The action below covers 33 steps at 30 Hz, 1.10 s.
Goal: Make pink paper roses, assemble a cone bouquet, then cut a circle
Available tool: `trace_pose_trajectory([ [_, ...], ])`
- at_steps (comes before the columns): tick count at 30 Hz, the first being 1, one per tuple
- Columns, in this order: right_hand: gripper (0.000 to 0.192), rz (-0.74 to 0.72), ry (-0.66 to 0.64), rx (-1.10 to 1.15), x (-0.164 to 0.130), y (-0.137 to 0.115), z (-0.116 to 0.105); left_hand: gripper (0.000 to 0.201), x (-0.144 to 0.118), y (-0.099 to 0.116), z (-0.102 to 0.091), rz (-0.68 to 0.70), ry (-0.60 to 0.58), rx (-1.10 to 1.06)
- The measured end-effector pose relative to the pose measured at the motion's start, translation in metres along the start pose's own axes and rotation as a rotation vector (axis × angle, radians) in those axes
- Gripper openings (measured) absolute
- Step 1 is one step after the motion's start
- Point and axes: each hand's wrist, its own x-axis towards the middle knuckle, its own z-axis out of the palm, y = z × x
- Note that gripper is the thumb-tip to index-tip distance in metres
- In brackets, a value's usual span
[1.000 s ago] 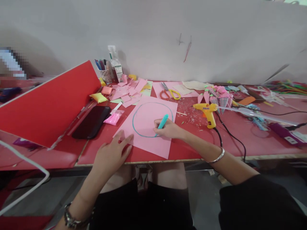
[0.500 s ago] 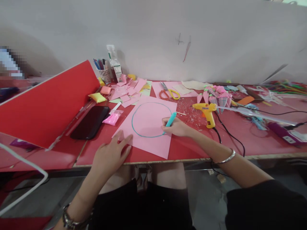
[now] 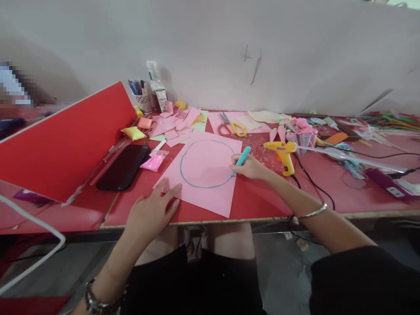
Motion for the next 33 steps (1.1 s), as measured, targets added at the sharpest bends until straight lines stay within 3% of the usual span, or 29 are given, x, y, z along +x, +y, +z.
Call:
trace_pose_trajectory([
  [23,0.019,0.061,0.176,-0.225,0.042,0.018,-0.023,0.042,0.0,0.0,0.001,0.003,0.028,-0.016],
  [29,0.016,0.032,0.283,-0.229,0.06,0.004,-0.029,0.041,-0.002,0.001,0.001,0.019,0.083,-0.019],
  [33,0.014,-0.078,0.316,-0.109,0.072,-0.011,-0.017,0.041,-0.002,0.001,0.004,0.032,0.132,-0.047],
])
